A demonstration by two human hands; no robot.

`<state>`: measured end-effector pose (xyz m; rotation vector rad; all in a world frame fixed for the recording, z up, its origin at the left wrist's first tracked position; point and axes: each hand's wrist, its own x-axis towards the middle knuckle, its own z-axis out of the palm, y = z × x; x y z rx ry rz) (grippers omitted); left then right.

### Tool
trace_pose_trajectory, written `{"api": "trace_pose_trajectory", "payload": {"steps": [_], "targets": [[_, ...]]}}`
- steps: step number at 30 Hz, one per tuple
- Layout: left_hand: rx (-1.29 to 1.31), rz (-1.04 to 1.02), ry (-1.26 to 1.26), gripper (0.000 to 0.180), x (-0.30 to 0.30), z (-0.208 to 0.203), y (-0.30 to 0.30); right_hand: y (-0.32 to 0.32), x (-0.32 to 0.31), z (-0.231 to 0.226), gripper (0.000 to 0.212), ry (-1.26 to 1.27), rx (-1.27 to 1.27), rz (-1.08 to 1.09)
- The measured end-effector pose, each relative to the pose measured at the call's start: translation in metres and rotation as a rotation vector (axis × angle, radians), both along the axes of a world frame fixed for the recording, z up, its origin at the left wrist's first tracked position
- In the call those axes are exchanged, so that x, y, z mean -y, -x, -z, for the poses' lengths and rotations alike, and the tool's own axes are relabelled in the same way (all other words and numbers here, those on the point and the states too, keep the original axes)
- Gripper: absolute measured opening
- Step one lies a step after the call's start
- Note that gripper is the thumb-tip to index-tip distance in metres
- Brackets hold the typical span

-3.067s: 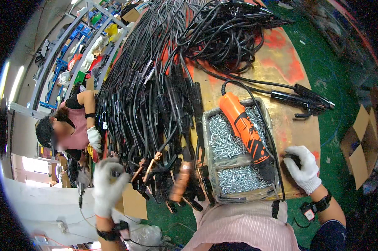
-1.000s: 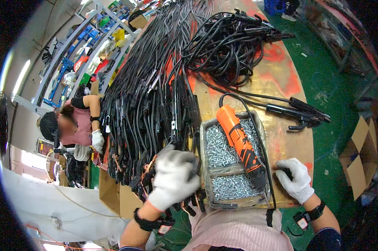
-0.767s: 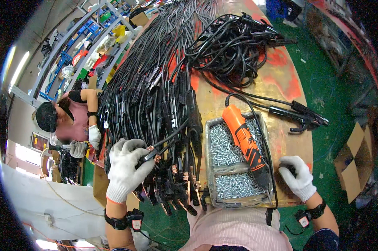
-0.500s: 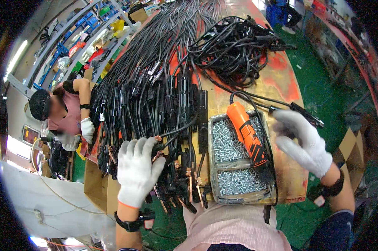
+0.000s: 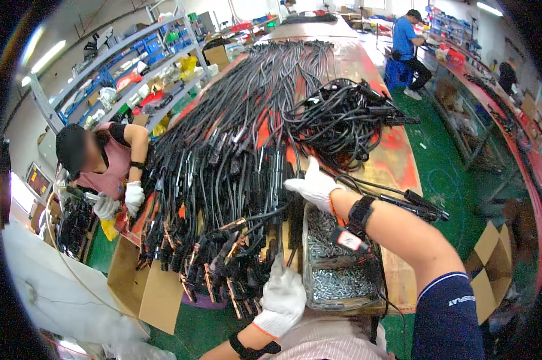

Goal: The person is assembling black electrical cables by using a power screwdriver to secure metal terminals with screws.

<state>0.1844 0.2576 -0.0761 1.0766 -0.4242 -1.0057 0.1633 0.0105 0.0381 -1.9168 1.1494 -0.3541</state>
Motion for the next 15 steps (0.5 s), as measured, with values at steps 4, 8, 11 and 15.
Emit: {"api": "trace_pose_trajectory", "payload": {"steps": [4,8,11,15], "targets": [[1.162,0.312,0.080,0.029,0.006,-0.054,-0.023,-0.004,0.031,0.038,0.074,-0.050,0.029,-0.082],[1.597,0.333,-0.051,0.022,-0.017,-0.134,-0.045,-0.010,0.019,0.018,0.057,-0.069,0.240,-0.032],[1.403,0.218,0.100,0.017,-0.024,-0.191,-0.057,-0.009,0.022,-0.005,0.038,-0.476,0.415,-0.153],[1.376,0.012,0.075,0.020,-0.022,-0.184,-0.059,-0.008,-0.017,-0.030,0.013,-0.884,0.737,-0.176]]}}
